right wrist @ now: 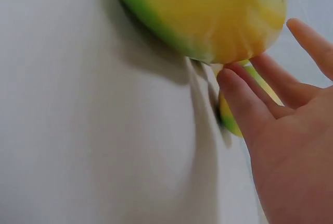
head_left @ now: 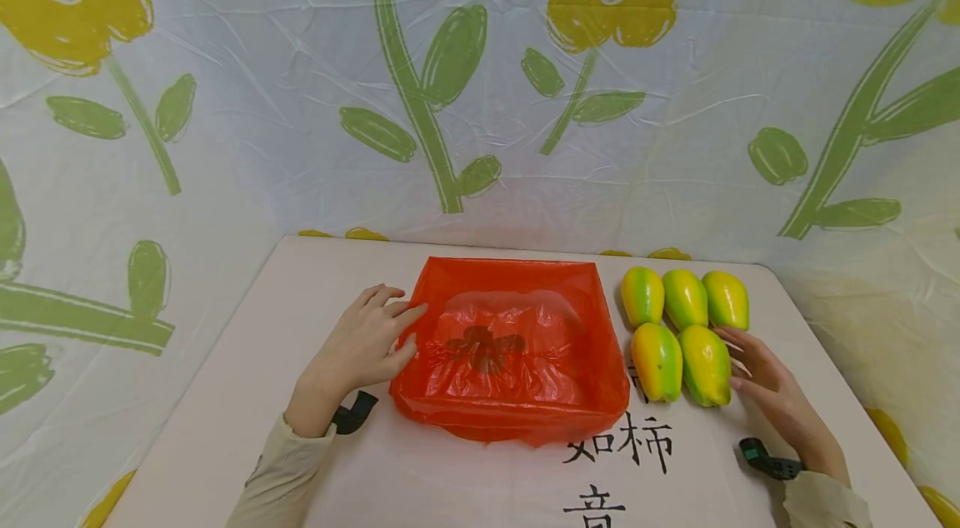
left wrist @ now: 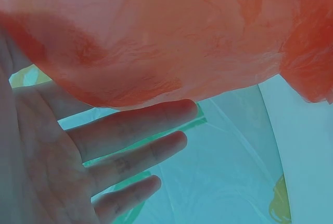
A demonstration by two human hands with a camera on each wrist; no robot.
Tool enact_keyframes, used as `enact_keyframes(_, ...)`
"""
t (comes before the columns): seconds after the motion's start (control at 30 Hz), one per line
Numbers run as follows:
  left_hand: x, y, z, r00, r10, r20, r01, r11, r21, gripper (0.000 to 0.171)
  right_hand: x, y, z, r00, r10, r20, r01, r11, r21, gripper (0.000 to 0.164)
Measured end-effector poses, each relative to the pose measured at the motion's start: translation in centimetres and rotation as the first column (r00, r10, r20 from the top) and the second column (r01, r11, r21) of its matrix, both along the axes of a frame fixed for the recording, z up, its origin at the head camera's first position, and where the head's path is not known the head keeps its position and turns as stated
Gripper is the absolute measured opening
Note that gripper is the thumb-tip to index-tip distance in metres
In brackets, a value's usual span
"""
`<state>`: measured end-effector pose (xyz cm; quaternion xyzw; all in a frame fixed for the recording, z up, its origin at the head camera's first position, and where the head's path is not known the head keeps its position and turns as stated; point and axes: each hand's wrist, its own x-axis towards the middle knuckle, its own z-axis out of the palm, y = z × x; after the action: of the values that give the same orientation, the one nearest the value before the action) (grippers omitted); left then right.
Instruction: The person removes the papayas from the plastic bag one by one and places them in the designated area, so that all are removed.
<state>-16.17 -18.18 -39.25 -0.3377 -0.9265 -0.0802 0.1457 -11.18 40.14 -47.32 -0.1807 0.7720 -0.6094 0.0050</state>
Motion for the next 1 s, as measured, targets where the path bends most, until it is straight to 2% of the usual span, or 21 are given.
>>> enact_keyframes(0.27, 0.0, 0.1, 0.1, 1.000, -0.002, -0.013, 0.002, 1.000, 0.005, 0.043, -0.3, 0.0, 1.3, 0.993, -0.084, -0.088, 0.092, 0.992, 0.091, 0.062)
enact_keyframes(0.4, -0.1, 0.2, 0.0, 1.000, -0.009, -0.029, 0.009, 1.000, 0.014, 0.042, -0.4, -0.4, 2.2, 0.979, -0.143, -0.143, 0.168, 0.968, 0.184, 0.061)
enact_keyframes(0.5, -0.1, 0.1, 0.0, 0.999, -0.007, -0.031, 0.007, 1.000, 0.018, 0.042, -0.7, -0.8, 3.0, 0.967, -0.154, -0.203, 0.204, 0.946, 0.254, 0.062)
enact_keyframes(0.7, -0.2, 0.0, 0.1, 0.999, -0.014, -0.053, 0.015, 1.000, 0.021, 0.042, -1.1, -2.0, 4.7, 0.946, -0.140, -0.294, 0.231, 0.925, 0.303, 0.064)
enact_keyframes(0.83, -0.2, -0.2, 0.4, 0.998, -0.018, -0.064, 0.020, 0.999, 0.029, 0.043, -1.3, -3.2, 6.3, 0.930, -0.156, -0.332, 0.274, 0.898, 0.343, 0.065)
enact_keyframes(1.0, -0.2, -0.6, 0.7, 0.997, -0.014, -0.079, 0.019, 0.998, 0.063, 0.045, -1.5, -5.1, 8.2, 0.898, -0.184, -0.401, 0.345, 0.858, 0.380, 0.067)
